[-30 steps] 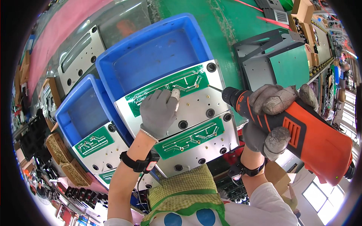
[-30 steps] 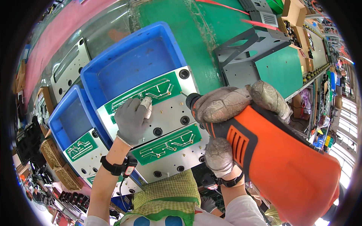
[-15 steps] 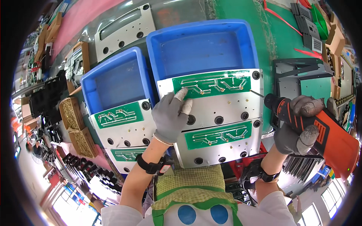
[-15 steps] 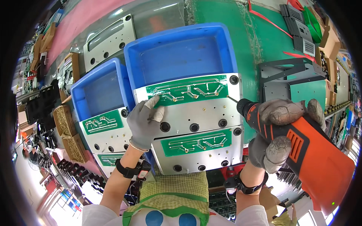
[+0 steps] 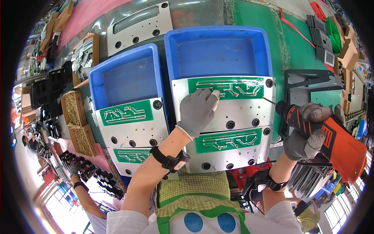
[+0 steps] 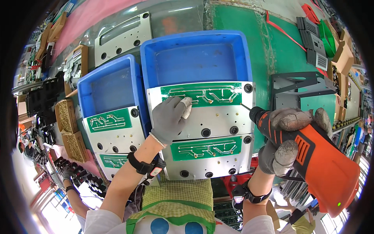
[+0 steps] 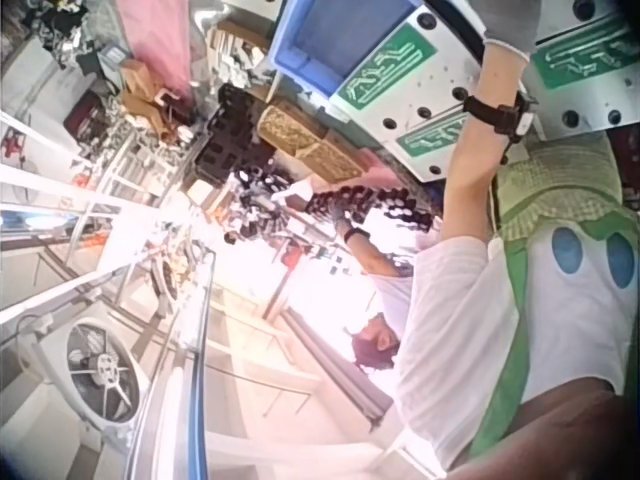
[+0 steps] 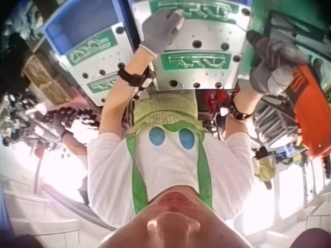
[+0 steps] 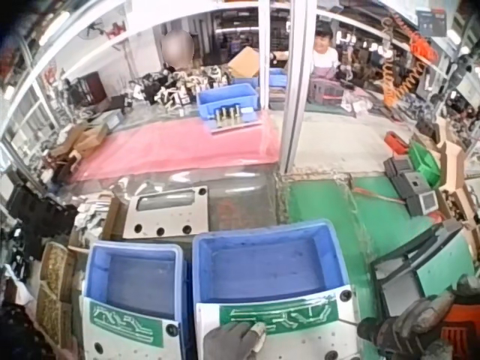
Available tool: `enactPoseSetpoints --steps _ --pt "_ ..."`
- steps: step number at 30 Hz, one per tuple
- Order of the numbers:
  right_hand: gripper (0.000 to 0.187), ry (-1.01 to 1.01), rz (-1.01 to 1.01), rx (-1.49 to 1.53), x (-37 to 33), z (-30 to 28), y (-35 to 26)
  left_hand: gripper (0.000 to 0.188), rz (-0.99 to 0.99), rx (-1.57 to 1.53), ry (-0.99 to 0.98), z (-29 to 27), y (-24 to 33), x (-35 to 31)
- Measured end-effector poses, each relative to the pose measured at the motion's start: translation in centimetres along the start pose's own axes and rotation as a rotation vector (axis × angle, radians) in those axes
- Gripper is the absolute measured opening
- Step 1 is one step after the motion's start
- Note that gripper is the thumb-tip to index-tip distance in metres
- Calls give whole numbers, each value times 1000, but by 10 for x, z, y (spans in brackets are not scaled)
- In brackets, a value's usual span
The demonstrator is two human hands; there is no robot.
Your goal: Assemble electronic components by placing PCB onto a metal base and securing with screws using an electric screwdriver.
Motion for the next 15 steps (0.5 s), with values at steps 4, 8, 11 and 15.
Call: enactPoseSetpoints --steps 4,8,11,15 --pt "74 -19 68 0 -1 -12 6 20 -3 -2 -8 0 1 -1" --pt "77 48 -24 -67 0 -12 5 13 -38 19 -116 -2 3 -1" --pt "72 27 7 -15 1 0 0 14 -30 17 -108 -1 2 -2" --pt "67 -9 -21 78 2 8 1 22 4 -10 -43 0 0 -2"
Point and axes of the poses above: each hand's wrist, its own x-axis towards the middle knuckle, its own z-axis out of the palm, y = z × x, the point moved 2 cm from there along x, towards the middle knuckle, and after that the axes turned 4 degrees about -y, right-handed, at the moved point
